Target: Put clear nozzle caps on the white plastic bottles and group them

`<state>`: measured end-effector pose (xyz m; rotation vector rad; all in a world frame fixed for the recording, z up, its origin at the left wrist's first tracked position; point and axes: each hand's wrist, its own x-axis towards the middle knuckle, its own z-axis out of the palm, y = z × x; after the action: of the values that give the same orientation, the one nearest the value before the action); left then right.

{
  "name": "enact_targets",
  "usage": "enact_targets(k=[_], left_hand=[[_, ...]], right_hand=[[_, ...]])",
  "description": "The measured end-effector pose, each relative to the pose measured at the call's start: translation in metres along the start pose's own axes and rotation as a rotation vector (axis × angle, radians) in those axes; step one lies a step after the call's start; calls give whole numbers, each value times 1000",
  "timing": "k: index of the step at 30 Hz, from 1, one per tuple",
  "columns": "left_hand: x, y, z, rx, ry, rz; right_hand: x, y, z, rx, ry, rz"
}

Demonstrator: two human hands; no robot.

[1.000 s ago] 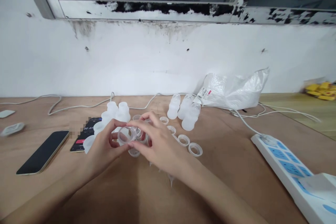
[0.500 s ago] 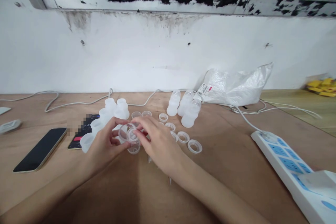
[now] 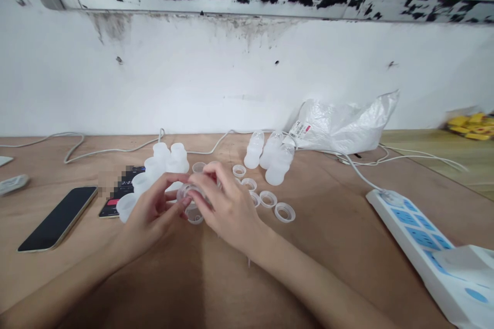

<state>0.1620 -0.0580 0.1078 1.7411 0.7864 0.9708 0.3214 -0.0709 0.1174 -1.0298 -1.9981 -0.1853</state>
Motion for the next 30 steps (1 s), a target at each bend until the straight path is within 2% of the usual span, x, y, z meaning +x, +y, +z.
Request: enact_targets(k=[5, 8, 14, 17, 21, 30], left_hand=[[0, -3, -2, 138, 85, 63], [0, -4, -2, 150, 101, 24], [3, 0, -3, -82, 35, -89], [3, 0, -4, -68, 90, -104], [3, 0, -4, -25, 140, -104], [3, 1, -3, 17, 163, -113]], right_hand=[[5, 1, -5, 268, -275, 267], [5, 0, -5, 366, -356, 353], [6, 2, -3, 428, -307, 454], [5, 3, -1, 448, -277, 496], [5, 1, 0, 498, -300, 500], [5, -4, 6, 564, -258, 525]])
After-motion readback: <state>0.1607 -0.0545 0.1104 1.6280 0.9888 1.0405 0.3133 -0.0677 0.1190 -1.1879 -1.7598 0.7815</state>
